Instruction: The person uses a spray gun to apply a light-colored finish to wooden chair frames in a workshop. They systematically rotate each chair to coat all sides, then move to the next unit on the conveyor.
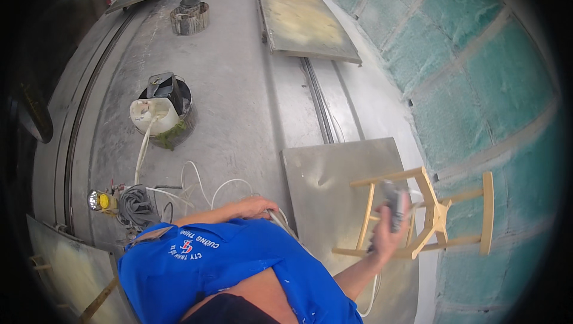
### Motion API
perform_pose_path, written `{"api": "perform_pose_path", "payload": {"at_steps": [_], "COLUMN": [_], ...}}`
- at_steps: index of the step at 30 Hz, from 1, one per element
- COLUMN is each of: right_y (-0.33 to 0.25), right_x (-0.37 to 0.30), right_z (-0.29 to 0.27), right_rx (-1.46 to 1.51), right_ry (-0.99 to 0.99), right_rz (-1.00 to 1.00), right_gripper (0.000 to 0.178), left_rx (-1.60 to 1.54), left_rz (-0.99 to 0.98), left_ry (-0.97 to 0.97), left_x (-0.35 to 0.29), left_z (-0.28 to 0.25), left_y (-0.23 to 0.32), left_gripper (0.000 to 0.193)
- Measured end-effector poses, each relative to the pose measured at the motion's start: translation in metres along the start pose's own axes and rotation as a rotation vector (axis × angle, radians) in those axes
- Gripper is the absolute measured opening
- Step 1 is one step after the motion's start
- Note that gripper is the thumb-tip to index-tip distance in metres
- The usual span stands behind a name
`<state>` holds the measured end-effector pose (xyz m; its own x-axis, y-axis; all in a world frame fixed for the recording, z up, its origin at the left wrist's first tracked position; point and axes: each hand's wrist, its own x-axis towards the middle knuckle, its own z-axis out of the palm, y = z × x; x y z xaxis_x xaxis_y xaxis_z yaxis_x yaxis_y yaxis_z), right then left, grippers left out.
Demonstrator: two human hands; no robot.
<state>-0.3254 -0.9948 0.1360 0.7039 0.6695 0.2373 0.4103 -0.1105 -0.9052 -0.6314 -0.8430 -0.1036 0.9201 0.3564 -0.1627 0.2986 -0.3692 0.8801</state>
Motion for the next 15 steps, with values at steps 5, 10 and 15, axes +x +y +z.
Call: {"api": "perform_pose_path", "payload": {"at_steps": [5,10,15], "right_y": [0.014,0.027,0.035], "right_x": [0.010,0.055,0.118], "right_z": [0.111,0.184,0.240], "right_rx": [0.067,0.083,0.117], "right_ry": [-0.637,-0.945,-1.017], "right_rz": [0.078,0.004,-0.124], "right_gripper": [0.057,0.057,0.057], "left_rx": [-0.186,-0.273,-0.941], "left_rz": [-0.074,-0.130,-0.553], "left_ry": [0.149,0.261,0.378], "left_x": [0.015,0.008,0.029], "left_z": [0.014,-0.005,-0.051], "left_y": [-0.032,-0.058,-0.063], "left_gripper": [0.029,0.031,0.030]}}
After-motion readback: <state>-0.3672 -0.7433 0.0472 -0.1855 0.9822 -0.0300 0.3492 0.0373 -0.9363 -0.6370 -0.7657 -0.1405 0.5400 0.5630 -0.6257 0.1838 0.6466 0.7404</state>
